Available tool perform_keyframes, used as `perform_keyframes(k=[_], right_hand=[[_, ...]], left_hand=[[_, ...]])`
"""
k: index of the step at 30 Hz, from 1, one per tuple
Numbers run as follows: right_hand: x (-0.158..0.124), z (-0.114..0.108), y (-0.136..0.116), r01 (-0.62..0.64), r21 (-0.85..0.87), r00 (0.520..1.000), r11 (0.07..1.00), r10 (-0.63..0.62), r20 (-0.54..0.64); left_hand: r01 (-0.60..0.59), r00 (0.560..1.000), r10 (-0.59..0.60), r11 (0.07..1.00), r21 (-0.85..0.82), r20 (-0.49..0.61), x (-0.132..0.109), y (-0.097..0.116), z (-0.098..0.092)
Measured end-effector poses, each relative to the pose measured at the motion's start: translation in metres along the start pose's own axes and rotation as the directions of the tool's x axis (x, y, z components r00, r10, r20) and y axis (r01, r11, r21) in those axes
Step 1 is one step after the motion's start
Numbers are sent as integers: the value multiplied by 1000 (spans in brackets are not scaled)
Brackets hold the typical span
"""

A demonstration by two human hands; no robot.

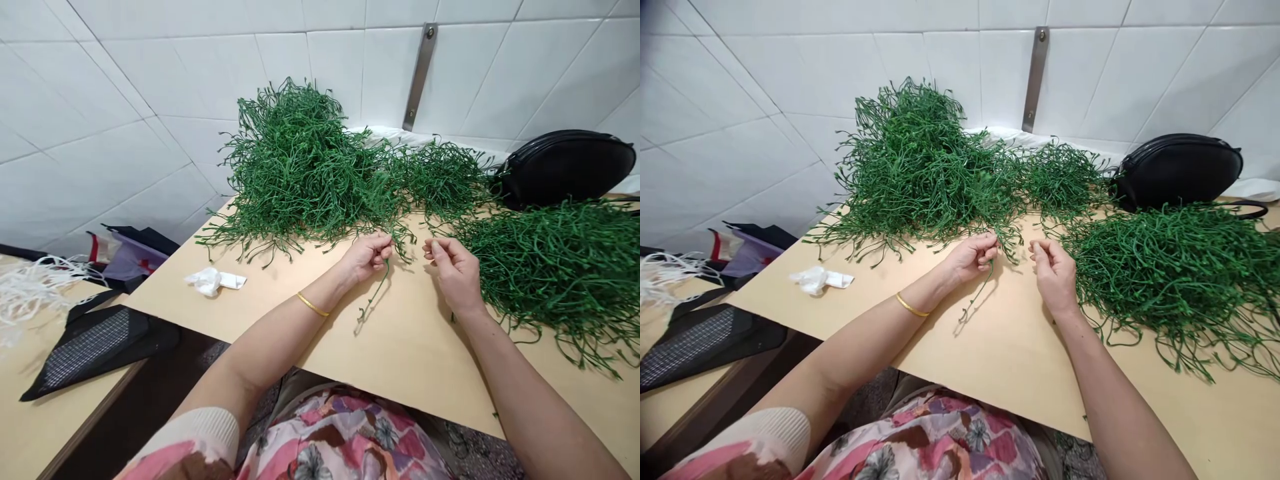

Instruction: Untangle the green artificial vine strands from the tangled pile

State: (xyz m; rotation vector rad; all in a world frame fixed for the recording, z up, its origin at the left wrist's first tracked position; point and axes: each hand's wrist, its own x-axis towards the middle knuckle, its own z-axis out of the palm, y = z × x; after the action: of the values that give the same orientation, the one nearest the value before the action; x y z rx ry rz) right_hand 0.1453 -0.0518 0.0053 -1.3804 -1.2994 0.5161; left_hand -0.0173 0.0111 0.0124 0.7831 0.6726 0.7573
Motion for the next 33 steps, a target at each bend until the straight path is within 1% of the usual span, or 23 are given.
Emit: perform_keyframes(k=[2, 5, 6, 8, 11, 13, 19, 22, 24, 26, 28, 31, 33], right_hand=[[0, 0, -1, 46, -38, 999, 998, -46, 10], [1, 2, -2, 91, -67, 989, 994, -82, 121], [1, 3, -2, 88, -60, 984, 994, -78, 158], [1, 5, 0, 55, -45, 980, 997, -45, 195], [2, 4, 3, 0, -44, 983, 999, 8, 185], [3, 2, 5, 6, -62, 985, 998, 5, 171], [8, -4, 10, 94, -157, 987, 983, -71, 145], [8, -6, 11, 184, -254, 978, 950, -151, 143], [8, -6, 12, 253, -289, 962, 923, -208, 179], [7, -6, 11, 300, -287, 945, 910, -241, 222], [6, -6, 9, 325, -281, 937, 903, -265, 229], [5, -7, 4, 347, -264, 935, 900, -311, 169], [4, -8, 0, 345, -228, 937, 911, -320, 138]], left_hand=[[-31, 1000, 31, 997, 77, 0, -1, -4, 3], [-55, 998, 57, 987, 150, -10, -3, -9, 7], [-63, 998, 66, 984, 165, -14, -3, -10, 8], [-80, 996, 88, 977, 196, -30, -5, -12, 11], [-86, 992, 105, 970, 226, -70, -6, -13, 14], [-77, 991, 99, 972, 222, -91, -5, -14, 13], [-95, 984, 124, 973, 210, -126, 0, -16, 10], [-81, 988, 104, 979, 185, -117, 0, -15, 10], [-73, 991, 89, 985, 159, -100, 0, -14, 9], [-80, 993, 91, 988, 134, -76, -1, -13, 8], [-95, 993, 103, 987, 133, -57, -1, -12, 7], [-98, 993, 109, 975, 199, -45, -3, -10, 9], [-88, 993, 105, 961, 263, -50, -5, -9, 10]])
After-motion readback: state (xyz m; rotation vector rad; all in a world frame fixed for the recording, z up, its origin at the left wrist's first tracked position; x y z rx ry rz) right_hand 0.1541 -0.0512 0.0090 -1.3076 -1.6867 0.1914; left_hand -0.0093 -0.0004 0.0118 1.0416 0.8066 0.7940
